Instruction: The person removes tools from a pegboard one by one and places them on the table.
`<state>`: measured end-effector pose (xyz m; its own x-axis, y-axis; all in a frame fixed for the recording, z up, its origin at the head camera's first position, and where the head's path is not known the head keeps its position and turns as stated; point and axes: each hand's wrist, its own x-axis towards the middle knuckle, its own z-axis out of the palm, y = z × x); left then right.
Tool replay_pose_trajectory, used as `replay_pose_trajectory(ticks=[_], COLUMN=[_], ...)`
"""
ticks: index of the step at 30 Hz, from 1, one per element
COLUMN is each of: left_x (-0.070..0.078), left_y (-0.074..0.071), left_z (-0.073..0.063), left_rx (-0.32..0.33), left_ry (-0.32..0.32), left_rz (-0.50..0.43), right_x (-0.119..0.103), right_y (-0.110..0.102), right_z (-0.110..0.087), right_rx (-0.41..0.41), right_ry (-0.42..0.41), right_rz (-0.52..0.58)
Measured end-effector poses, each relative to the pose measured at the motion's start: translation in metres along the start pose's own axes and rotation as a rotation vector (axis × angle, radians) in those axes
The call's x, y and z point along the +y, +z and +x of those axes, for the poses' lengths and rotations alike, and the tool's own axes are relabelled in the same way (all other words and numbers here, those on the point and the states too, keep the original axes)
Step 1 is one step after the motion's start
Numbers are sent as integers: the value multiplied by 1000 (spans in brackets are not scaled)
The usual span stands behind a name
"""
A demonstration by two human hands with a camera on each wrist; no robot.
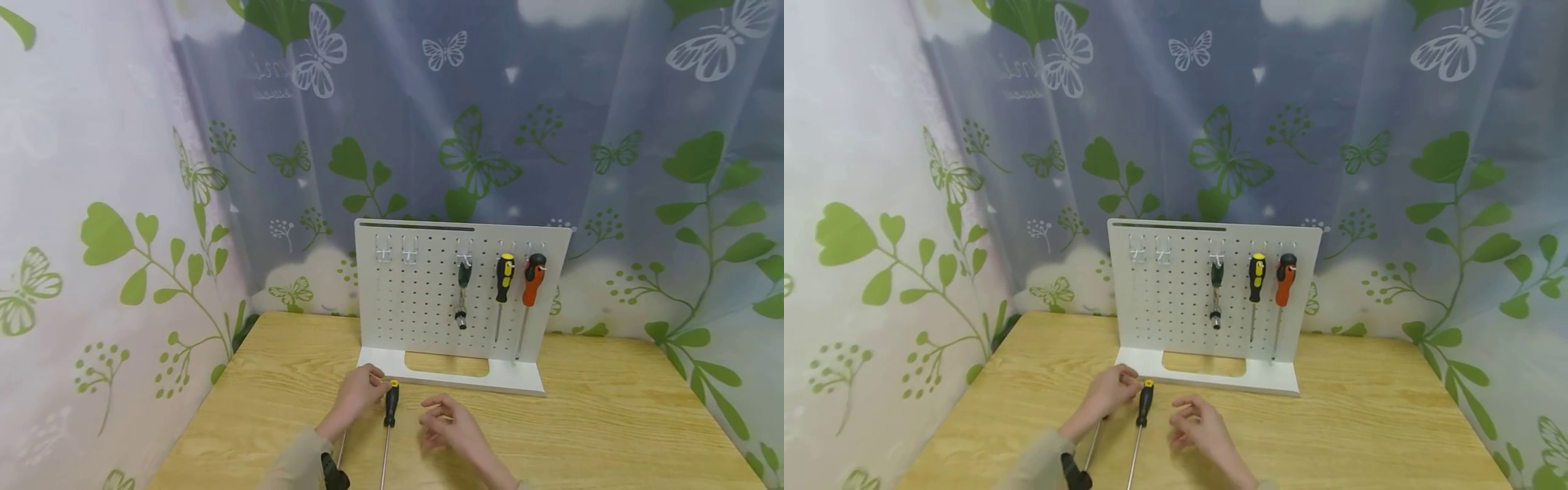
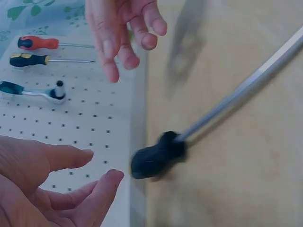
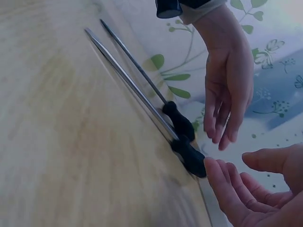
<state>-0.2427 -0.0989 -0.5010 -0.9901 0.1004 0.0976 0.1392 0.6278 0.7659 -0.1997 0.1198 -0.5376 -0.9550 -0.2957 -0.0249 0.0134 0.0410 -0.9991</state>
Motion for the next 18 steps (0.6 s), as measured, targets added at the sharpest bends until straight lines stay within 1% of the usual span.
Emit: replay_pose_trajectory(ticks=[2, 6, 8, 10, 14, 18], left_x=[6, 18, 23, 29, 39, 50], left_y=[-4, -11, -13, -14, -15, -13], left_z=[6, 19, 26, 33, 46, 58], left_rx=[8, 43, 60, 58, 32, 21], left_ry=[28, 81, 109, 128, 155, 201], left_rz=[-9, -1, 6, 4, -18, -36], right_x=[-6, -16, -21, -27, -40, -51], right_y=[-9, -23, -30, -36, -49, -63], right_z=[1, 7, 10, 14, 22, 28], right_rx=[32, 132, 188, 243, 323, 365], right_ry=[-12, -38, -63, -97, -163, -198], right_rz=[-2, -11, -9, -22, -98, -203])
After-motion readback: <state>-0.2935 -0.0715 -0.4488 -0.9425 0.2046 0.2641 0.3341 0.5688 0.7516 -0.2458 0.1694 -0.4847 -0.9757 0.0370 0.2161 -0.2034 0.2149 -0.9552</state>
